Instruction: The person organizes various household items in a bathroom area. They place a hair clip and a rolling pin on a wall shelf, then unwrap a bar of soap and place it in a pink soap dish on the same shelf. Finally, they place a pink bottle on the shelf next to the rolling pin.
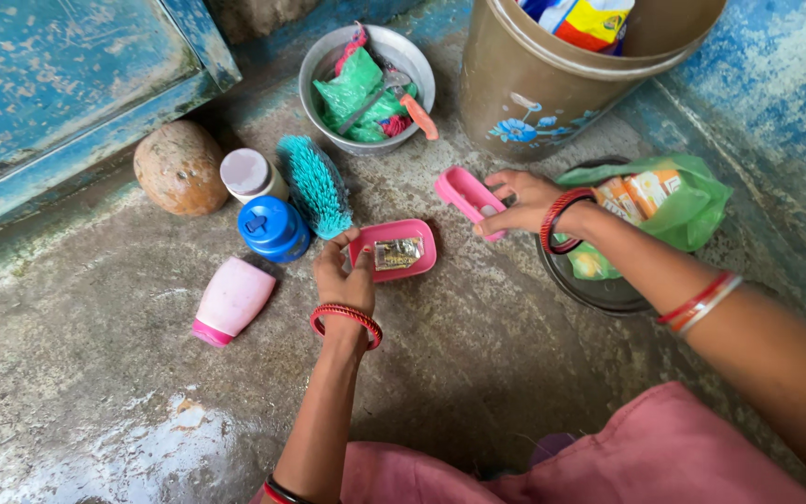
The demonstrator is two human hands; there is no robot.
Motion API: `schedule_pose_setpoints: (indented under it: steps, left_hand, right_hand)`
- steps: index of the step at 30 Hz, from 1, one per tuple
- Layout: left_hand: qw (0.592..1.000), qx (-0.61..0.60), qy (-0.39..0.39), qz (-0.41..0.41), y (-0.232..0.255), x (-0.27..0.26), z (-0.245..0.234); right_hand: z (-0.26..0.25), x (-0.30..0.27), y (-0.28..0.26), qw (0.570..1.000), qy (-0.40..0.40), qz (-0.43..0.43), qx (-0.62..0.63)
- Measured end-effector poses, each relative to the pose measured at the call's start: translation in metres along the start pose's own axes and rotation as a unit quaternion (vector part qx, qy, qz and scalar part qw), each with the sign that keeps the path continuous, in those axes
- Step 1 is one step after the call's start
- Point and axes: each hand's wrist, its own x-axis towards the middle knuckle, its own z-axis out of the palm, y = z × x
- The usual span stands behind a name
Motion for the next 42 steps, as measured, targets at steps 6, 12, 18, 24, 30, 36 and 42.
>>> schedule_pose_setpoints:
  steps: [6, 12, 18, 24, 30, 36, 42]
  left_hand:
    - [0.982, -0.150, -0.039, -0.108, -0.006, 0.008, -0.004]
    - [0.988, -0.073, -0.090, -0.097, -0.016, 0.023, -0.015]
    - [0.993, -0.003, -0.075, -0.093, -0.019, 0.023, -0.028]
    - [0.995, 0.062, -0.059, -0.041, -0.028, 0.016, -0.025]
    - [0.995, 0.085, -0.043, 0.028, -0.034, 0.008, -0.022]
    - [0.986, 0.160, -0.039, 0.010, -0.027, 0.011, -0.027]
    - [0.986, 0.166, -0.016, 0.020, -0.025, 0.008, -0.026]
  right_hand:
    - [-0.015, -0.007, -0.030, 0.998, -0.025, -0.020, 0.057]
    - [0.016, -0.006, -0.071, 0.944, 0.043, -0.255, -0.203]
    - [0.064, -0.005, -0.092, 0.897, 0.028, -0.305, -0.320]
    - [0.086, -0.002, -0.091, 0.910, 0.010, -0.246, -0.333]
    - [0.090, 0.003, -0.086, 0.910, 0.007, -0.255, -0.328]
    - [0.093, 0.005, -0.082, 0.901, 0.025, -0.309, -0.303]
    - [0.095, 0.008, -0.080, 0.911, 0.034, -0.301, -0.279]
